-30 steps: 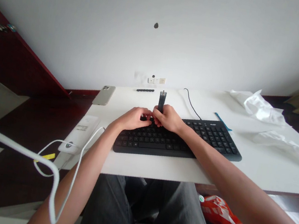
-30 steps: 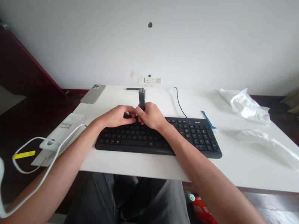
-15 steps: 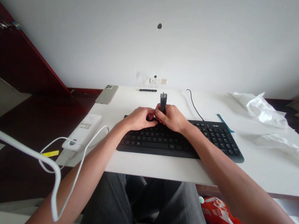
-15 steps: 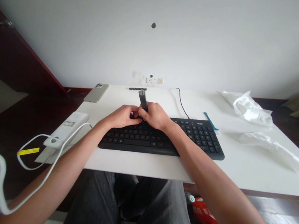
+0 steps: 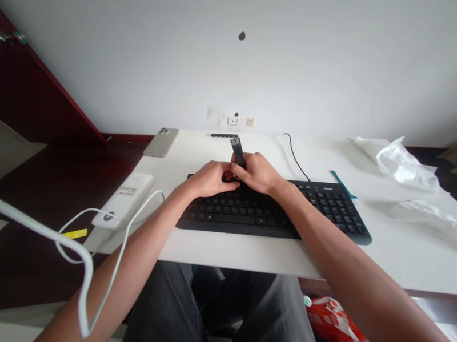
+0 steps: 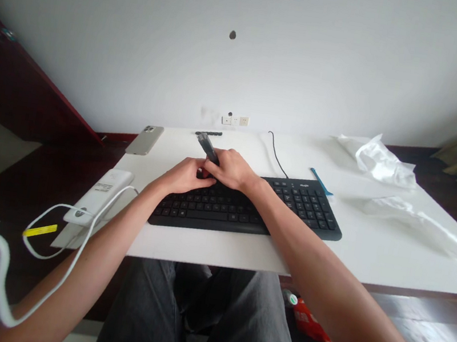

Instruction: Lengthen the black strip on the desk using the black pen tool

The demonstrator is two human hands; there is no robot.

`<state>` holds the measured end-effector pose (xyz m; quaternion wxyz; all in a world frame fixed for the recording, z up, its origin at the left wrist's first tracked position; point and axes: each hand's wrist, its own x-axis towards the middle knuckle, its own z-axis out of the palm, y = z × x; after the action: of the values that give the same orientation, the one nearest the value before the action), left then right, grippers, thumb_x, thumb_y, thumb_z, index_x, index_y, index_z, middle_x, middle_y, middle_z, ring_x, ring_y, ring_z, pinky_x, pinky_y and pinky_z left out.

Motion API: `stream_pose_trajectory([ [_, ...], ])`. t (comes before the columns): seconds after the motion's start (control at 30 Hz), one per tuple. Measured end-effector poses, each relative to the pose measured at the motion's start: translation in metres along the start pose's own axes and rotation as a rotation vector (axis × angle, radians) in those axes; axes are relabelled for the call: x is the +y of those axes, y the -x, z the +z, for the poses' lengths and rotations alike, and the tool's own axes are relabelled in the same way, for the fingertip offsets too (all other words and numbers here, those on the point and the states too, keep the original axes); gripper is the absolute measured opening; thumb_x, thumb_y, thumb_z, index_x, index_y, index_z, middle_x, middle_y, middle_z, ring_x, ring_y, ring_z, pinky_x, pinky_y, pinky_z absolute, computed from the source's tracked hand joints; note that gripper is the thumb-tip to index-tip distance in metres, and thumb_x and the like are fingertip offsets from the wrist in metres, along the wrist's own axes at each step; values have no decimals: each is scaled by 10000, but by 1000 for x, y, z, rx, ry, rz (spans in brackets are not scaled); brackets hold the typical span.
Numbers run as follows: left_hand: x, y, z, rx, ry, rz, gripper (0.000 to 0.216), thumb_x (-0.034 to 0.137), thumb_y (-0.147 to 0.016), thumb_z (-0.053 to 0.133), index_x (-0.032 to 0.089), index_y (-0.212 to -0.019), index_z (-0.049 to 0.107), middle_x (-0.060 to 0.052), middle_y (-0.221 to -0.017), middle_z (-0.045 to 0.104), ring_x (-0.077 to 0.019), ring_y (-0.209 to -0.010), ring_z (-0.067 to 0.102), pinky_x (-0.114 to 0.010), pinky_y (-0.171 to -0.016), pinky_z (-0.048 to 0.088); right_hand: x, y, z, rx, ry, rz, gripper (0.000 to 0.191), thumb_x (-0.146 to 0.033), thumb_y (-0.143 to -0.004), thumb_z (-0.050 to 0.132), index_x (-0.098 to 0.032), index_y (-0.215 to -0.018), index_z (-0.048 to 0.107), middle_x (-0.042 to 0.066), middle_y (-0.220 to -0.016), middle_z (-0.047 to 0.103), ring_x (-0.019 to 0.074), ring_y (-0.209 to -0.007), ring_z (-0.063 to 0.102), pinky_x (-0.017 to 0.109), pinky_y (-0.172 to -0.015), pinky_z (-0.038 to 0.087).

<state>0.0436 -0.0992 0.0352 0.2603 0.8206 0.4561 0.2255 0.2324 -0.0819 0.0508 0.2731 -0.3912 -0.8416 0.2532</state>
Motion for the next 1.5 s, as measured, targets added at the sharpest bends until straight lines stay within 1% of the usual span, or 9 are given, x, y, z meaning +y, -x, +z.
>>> stream_pose_trajectory([
  [0.2, 0, 1, 0, -6, 17, -4, 155, 339, -842, 699, 189, -831, 660, -13, -799, 698, -181, -709, 633, -309, -678, 449, -5, 0, 4, 40, 4, 72, 210, -304, -915, 548, -173, -802, 668, 53, -806, 753, 189, -733, 664, 268, -698, 447],
  [0.37, -2, 0, -1, -23, 52, 20, 166, 356, -857, 696, 192, -841, 683, -13, -800, 703, -189, -755, 641, -302, -691, 456, -9, 10, 5, 69, -59, 98, 220, -261, -915, 524, -174, -782, 676, 52, -776, 732, 178, -698, 632, 275, -687, 433],
  [0.6, 2, 1, -2, -40, 17, 53, 92, 283, -857, 660, 192, -842, 655, -7, -815, 679, -171, -729, 615, -297, -688, 447, -6, 13, -1, -13, -216, 40, 170, -212, -883, 515, -170, -770, 636, 12, -694, 671, 139, -640, 581, 248, -650, 420],
  [0.73, -1, -1, 3, -27, -66, 83, 60, 254, -848, 637, 198, -870, 629, -14, -804, 651, -183, -723, 599, -316, -688, 443, 0, 9, 10, 92, -332, 84, 193, -235, -893, 479, -178, -733, 571, 10, -670, 652, 130, -611, 562, 244, -630, 427],
  [0.9, -4, -3, 10, -24, -116, 114, 109, 217, -859, 594, 199, -965, 607, -49, -932, 674, -220, -839, 632, -342, -748, 484, 4, 9, 21, 182, -276, 165, 275, -307, -894, 491, -175, -660, 551, 17, -641, 625, 137, -613, 535, 257, -605, 397],
  [1.13, 4, -1, 16, -33, -180, 57, 264, 342, -983, 502, 207, -1205, 545, -106, -1175, 670, -286, -1046, 658, -408, -862, 527, 2, 12, 25, 258, -210, 206, 314, -344, -868, 494, -196, -601, 423, -25, -573, 426, 114, -593, 366, 274, -551, 289],
  [1.23, 7, -1, 16, -35, -208, 50, 302, 368, -1011, 457, 200, -1252, 526, -118, -1198, 653, -291, -1074, 651, -412, -877, 530, 1, 13, 25, 261, -209, 208, 336, -365, -872, 495, -207, -604, 370, -35, -577, 358, 110, -596, 320, 277, -549, 273],
  [1.33, 8, -3, 16, -48, -215, 56, 285, 348, -1016, 439, 203, -1243, 532, -114, -1187, 654, -286, -1085, 643, -407, -899, 527, 1, 12, 25, 262, -222, 213, 313, -351, -867, 490, -207, -612, 378, -33, -586, 371, 112, -603, 326, 278, -560, 288],
  [1.5, 7, -5, 17, -92, -274, 86, 235, 312, -1021, 376, 190, -1074, 571, -118, -1079, 679, -281, -979, 647, -410, -843, 527, 3, 11, 25, 280, -273, 204, 289, -336, -872, 465, -207, -624, 393, -26, -604, 419, 117, -612, 368, 274, -569, 307],
])
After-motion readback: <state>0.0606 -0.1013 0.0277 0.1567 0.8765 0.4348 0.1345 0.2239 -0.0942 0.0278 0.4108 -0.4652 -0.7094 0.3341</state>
